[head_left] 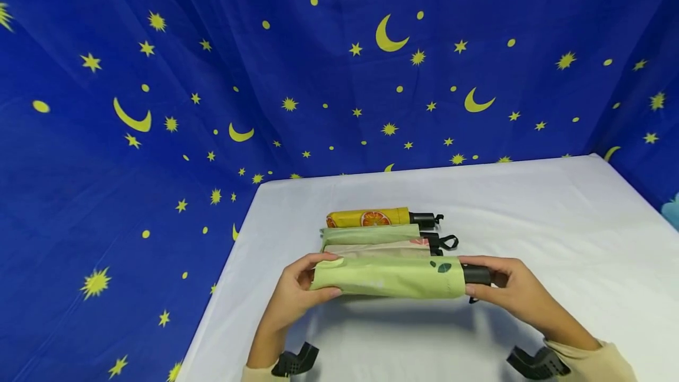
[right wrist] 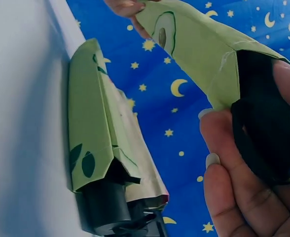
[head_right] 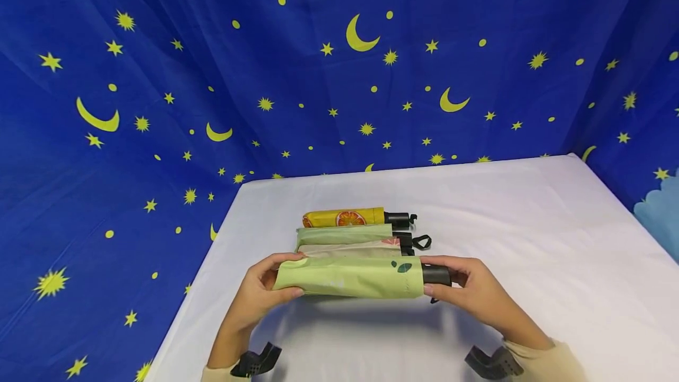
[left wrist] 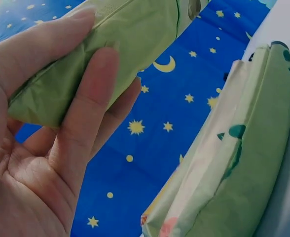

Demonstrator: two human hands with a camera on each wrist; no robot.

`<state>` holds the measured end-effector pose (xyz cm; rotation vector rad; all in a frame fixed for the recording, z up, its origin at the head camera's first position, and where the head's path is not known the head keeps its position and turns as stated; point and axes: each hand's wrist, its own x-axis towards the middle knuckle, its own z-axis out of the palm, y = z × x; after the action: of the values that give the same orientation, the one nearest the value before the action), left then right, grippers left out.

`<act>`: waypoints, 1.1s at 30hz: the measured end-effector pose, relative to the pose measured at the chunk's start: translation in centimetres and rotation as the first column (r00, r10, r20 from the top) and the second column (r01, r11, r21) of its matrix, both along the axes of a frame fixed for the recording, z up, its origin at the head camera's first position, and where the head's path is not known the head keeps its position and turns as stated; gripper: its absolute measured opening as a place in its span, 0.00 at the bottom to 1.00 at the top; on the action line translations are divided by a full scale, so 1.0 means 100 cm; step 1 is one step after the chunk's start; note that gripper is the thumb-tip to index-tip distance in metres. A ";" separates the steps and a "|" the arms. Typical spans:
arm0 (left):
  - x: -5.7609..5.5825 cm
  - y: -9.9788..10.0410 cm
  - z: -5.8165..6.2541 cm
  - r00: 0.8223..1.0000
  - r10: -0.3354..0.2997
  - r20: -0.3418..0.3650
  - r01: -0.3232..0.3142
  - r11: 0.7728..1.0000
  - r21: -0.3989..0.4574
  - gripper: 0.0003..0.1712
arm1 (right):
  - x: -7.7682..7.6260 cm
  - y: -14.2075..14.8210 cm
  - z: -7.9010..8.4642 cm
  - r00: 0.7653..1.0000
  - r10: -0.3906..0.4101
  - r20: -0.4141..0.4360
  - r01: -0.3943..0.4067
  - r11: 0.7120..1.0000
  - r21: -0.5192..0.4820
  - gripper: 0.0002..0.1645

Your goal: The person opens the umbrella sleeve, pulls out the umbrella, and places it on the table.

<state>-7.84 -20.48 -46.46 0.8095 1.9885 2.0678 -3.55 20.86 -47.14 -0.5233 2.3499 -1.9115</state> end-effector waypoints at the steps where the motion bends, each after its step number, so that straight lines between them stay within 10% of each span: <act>1: 0.001 0.000 0.001 1.000 0.007 0.005 -0.007 1.000 -0.004 0.32 | 0.001 0.000 0.001 1.000 -0.009 0.000 0.009 1.000 0.007 0.24; 18: 0.025 -0.002 -0.002 1.000 0.003 -0.017 -0.002 0.998 0.055 0.30 | 0.022 -0.001 0.001 0.999 -0.013 -0.034 0.014 0.999 0.036 0.21; 33: 0.017 -0.007 0.004 0.998 -0.017 -0.054 0.018 0.999 0.035 0.31 | 0.016 0.014 -0.007 1.000 0.014 0.025 -0.012 0.995 -0.098 0.23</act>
<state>-6.10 -21.21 -46.02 0.8948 1.9699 2.0983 -1.98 22.29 -47.82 -0.5167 2.2410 -2.0232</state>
